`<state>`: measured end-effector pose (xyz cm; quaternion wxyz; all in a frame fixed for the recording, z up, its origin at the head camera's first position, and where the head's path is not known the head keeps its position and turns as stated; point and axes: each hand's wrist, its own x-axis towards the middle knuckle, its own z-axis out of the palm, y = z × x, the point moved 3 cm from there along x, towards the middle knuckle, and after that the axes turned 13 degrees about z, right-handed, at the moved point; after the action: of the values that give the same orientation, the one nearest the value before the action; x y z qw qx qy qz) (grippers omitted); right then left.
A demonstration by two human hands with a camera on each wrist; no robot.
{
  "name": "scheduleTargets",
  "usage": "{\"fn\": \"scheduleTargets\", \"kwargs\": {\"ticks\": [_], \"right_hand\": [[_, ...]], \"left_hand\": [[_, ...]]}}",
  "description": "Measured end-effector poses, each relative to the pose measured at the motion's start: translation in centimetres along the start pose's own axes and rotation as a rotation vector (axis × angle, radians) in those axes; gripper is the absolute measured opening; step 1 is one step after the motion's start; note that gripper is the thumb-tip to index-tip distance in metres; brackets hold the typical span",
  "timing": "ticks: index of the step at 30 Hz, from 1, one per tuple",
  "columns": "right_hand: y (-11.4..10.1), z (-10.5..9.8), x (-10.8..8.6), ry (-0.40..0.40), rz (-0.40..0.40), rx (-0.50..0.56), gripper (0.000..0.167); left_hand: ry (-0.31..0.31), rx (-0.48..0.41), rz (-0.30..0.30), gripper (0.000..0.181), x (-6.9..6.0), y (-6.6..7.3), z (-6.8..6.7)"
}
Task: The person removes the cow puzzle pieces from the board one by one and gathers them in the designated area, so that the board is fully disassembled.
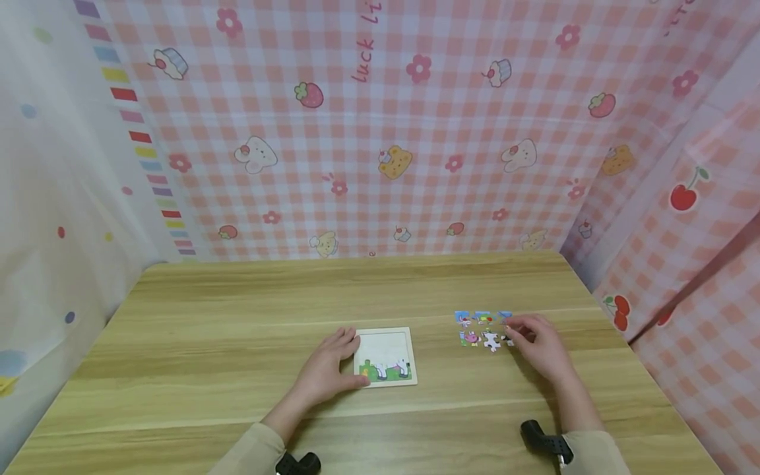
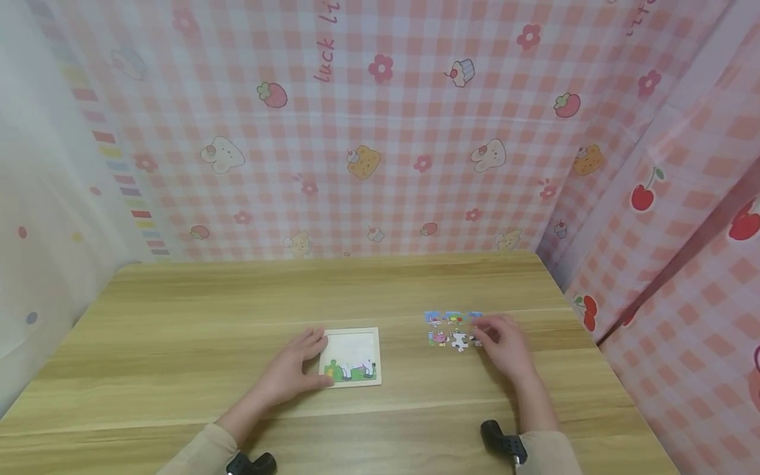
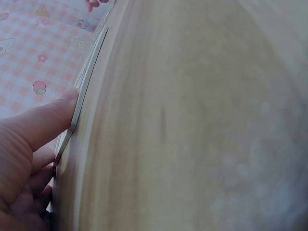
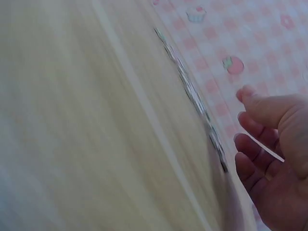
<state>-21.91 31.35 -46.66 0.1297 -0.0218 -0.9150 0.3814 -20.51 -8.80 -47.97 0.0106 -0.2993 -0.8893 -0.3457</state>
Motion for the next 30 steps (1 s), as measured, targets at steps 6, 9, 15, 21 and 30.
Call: {"fn": "scheduleTargets", "kwargs": {"ticks": [6,9,15,21,30], "right_hand": [[-2.5,1.7,-0.5,-0.094,-0.03,0.036,0.015],[-3.7,2.9,-0.8,-0.148,-0.059,0.044,0.014],[-6.0,4.8,-1.3,-0.217,-0.181,0.068,0.017],[-8.1,6.5,-1.7,-0.297,-0.232,0.071,0.018],[-11.8,9.3,-2.6,-0.459,-0.28,0.085,0.021]], "left_hand": [[-0.006,-0.002,0.0,0.082,0.0,0.1,0.0],[-0.005,-0.003,-0.002,0.082,0.0,0.1,0.0],[0.013,-0.038,-0.018,0.078,0.1,0.1,-0.1],[0.075,-0.108,-0.034,0.062,1.2,0.1,-0.9],[0.088,-0.191,-0.104,0.049,3.3,-0.1,-2.3]]}}
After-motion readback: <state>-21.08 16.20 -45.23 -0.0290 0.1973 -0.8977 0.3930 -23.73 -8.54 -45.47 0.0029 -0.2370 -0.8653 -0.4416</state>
